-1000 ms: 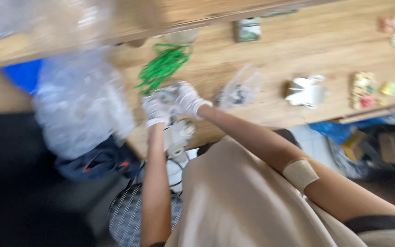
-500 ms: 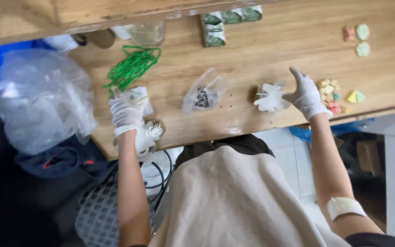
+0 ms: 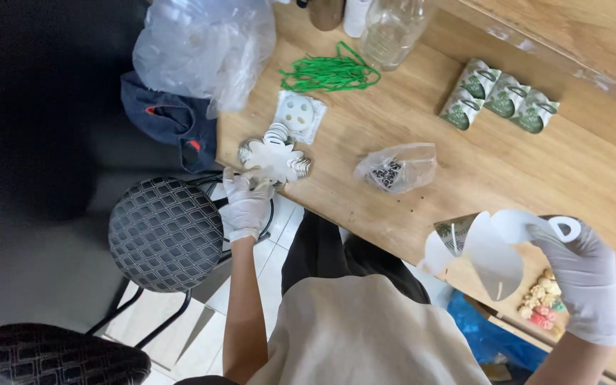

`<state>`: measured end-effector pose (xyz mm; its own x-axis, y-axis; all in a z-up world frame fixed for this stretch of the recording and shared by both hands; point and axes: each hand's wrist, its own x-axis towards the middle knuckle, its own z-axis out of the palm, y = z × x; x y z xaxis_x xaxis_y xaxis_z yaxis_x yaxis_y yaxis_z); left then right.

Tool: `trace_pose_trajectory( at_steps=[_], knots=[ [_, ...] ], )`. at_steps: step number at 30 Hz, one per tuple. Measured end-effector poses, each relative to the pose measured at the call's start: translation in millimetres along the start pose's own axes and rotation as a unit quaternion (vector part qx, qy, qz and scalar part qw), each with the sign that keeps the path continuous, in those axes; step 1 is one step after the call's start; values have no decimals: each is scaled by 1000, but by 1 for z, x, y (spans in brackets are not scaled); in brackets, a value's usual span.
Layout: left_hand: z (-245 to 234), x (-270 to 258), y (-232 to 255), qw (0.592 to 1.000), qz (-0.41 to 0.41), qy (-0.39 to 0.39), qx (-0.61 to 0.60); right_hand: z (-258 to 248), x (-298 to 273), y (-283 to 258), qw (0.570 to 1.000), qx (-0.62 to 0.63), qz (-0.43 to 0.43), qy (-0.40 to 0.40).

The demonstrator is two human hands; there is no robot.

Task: The person uses a heat gun to melt wax in a pot on the worktable, then wraps finished candles in printed paper and ties each bundle with green string, setting the wrapped candles on the table.

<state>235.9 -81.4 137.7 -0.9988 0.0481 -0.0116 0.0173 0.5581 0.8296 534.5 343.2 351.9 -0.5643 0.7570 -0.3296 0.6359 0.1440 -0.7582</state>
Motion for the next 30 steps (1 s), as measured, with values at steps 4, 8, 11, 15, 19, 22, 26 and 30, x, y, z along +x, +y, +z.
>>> trace_pose_trajectory(
  at_steps=[4, 8, 11, 15, 19, 22, 26, 30],
  knots=[
    [10, -17, -8, 996, -37, -55, -53, 104, 22, -89, 986, -1, -48, -158],
    [21, -7, -11, 975, -93, -13, -203, 278, 49, -115, 947, 41, -110, -299],
    [52, -7, -60, 845, -270, 7, -461, 405, 72, -94, 932, 48, -237, -269],
    [99, -27, -162, 992, -93, -84, 21, 475, 108, -50, 922, -106, -309, -208],
    [26, 7, -42, 972, -56, -35, -226, 467, 98, -78, 876, -250, -387, -143],
    [39, 6, -72, 868, -159, -90, -461, 463, 90, -87, 820, -361, -430, -109],
    [39, 6, -73, 857, -171, -89, -478, 492, 118, -50, 780, -453, -424, -77],
    [22, 6, -42, 958, -72, -70, -268, 446, 88, -116, 859, -342, -369, -96]
  ],
)
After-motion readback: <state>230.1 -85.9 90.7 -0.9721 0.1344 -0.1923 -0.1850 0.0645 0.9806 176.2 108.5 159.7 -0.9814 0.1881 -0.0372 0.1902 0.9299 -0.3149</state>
